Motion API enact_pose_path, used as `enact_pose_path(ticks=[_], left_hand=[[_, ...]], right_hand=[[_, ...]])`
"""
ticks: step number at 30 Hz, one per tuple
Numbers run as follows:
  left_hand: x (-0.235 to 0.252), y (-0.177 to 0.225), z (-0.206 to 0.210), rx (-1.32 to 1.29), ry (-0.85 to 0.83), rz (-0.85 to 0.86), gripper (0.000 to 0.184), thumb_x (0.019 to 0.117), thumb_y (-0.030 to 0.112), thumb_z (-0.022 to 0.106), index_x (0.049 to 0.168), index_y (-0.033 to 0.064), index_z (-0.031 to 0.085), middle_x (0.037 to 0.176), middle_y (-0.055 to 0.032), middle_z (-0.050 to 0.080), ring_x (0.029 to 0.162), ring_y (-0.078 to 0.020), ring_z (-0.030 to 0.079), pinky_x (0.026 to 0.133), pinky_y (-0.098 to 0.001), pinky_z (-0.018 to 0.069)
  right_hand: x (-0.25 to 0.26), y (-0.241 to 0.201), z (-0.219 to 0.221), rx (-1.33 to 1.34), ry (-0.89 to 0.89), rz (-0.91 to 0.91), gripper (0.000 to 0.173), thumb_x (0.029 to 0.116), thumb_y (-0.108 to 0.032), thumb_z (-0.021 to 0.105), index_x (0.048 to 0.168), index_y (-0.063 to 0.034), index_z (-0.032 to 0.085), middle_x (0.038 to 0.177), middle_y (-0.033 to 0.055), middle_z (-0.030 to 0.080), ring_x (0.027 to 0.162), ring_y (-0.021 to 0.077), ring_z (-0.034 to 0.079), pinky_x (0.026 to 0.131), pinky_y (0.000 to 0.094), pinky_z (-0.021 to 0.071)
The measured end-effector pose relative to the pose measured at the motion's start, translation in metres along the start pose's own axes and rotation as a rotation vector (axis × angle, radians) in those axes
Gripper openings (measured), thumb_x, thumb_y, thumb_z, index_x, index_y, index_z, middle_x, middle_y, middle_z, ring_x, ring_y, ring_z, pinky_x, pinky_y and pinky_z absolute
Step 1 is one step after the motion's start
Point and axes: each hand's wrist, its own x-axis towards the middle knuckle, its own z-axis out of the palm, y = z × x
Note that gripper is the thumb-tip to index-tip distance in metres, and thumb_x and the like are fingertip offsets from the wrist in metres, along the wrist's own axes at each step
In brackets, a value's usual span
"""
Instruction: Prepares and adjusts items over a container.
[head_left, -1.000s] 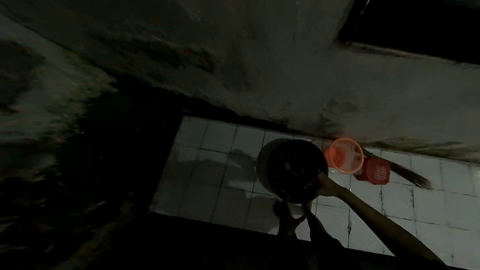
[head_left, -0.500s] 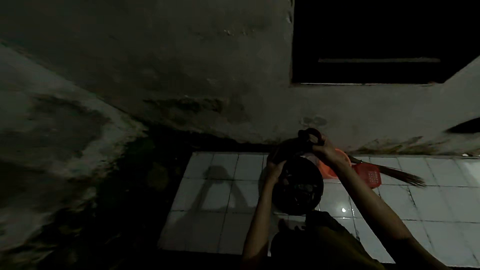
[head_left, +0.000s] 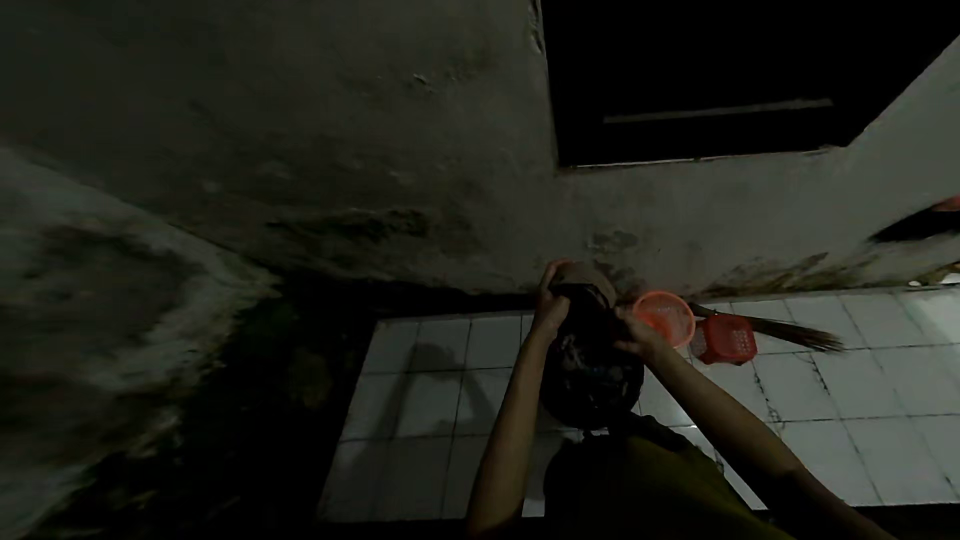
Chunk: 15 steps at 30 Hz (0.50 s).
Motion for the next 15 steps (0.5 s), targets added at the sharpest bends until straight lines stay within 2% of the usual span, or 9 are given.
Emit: enact_pose_path(ticks=[3,5,6,8,11,12,13,14,15], left_hand=[[-0.001,0.013,-0.005,0.077,-0.163,-0.106,0.062,0.0981,-0.005,0.052,0.155,0.0135,0.035,0.144,-0.0205,0.051,0.118,-0.0300,0.059,0.094,-0.0468,0.0509],[-0.004,0.017,-0.023,0.110,-0.404,-0.019,0.073,0.0927,0.001,0.053,0.158,0.0154,0.025,0.145,-0.0173,0.049,0.112,-0.0224,0.059,0.090,-0.0388,0.0524],[-0.006,0.022,-0.031,0.140,-0.468,0.037,0.074,0.0915,0.004,0.057,0.158,0.0133,0.026,0.145,-0.0169,0.049,0.114,-0.0212,0.059,0.092,-0.0375,0.0522],[-0.009,0.034,-0.040,0.268,-0.422,0.136,0.067,0.0923,0.009,0.068,0.152,0.0033,0.038,0.144,-0.0200,0.052,0.121,-0.0252,0.058,0.098,-0.0400,0.0512],[0.008,0.024,-0.047,0.339,-0.329,0.340,0.070,0.0785,0.013,0.084,0.136,-0.0091,0.052,0.149,-0.0339,0.037,0.139,-0.0464,0.036,0.111,-0.0575,0.0343],[0.013,0.019,-0.048,0.295,-0.370,0.382,0.078,0.0784,0.021,0.081,0.142,-0.0089,0.047,0.158,-0.0308,0.030,0.147,-0.0422,0.028,0.118,-0.0538,0.0280],[0.014,0.015,-0.048,0.245,-0.421,0.406,0.090,0.0785,0.035,0.076,0.149,-0.0069,0.040,0.163,-0.0225,0.029,0.151,-0.0297,0.028,0.121,-0.0430,0.0264],[0.013,0.013,-0.047,0.164,-0.464,0.400,0.093,0.0774,0.039,0.076,0.150,-0.0064,0.040,0.160,-0.0154,0.038,0.147,-0.0176,0.036,0.120,-0.0332,0.0306],[0.011,0.014,-0.045,0.095,-0.487,0.381,0.084,0.0751,0.035,0.079,0.142,-0.0067,0.049,0.148,-0.0102,0.053,0.135,-0.0086,0.048,0.112,-0.0265,0.0392]], right_hand=[[0.008,0.003,0.002,0.081,-0.143,-0.014,0.039,0.0913,-0.027,0.063,0.121,-0.0049,0.052,0.099,0.0054,0.073,0.088,0.0184,0.073,0.079,0.0372,0.0630],[0.012,0.000,-0.001,0.072,-0.212,-0.001,0.033,0.0902,-0.028,0.061,0.116,-0.0070,0.058,0.100,0.0064,0.075,0.086,0.0177,0.074,0.073,0.0322,0.0629],[0.011,-0.004,-0.002,0.038,-0.239,0.022,0.028,0.0916,-0.027,0.057,0.113,-0.0082,0.060,0.098,0.0049,0.074,0.081,0.0140,0.073,0.067,0.0271,0.0608],[0.010,-0.011,-0.004,-0.044,-0.337,0.074,0.029,0.0876,-0.031,0.064,0.110,-0.0114,0.065,0.094,0.0015,0.074,0.073,0.0084,0.070,0.059,0.0207,0.0577],[0.012,-0.014,0.000,-0.119,-0.454,0.095,0.031,0.0793,-0.034,0.075,0.103,-0.0157,0.065,0.085,-0.0012,0.074,0.062,0.0056,0.068,0.051,0.0194,0.0546],[0.016,-0.012,0.001,-0.139,-0.474,0.082,0.036,0.0761,-0.038,0.079,0.101,-0.0165,0.065,0.081,-0.0032,0.073,0.059,0.0043,0.066,0.050,0.0190,0.0536],[0.019,-0.010,0.003,-0.149,-0.471,0.069,0.041,0.0717,-0.040,0.084,0.100,-0.0177,0.065,0.077,-0.0059,0.071,0.059,0.0030,0.064,0.052,0.0192,0.0537],[0.020,-0.009,0.006,-0.159,-0.460,0.055,0.043,0.0684,-0.040,0.087,0.099,-0.0187,0.066,0.077,-0.0084,0.070,0.062,0.0016,0.065,0.056,0.0195,0.0549],[0.021,-0.009,0.009,-0.179,-0.451,0.054,0.044,0.0686,-0.037,0.087,0.102,-0.0186,0.065,0.081,-0.0099,0.071,0.069,0.0011,0.067,0.063,0.0207,0.0570]])
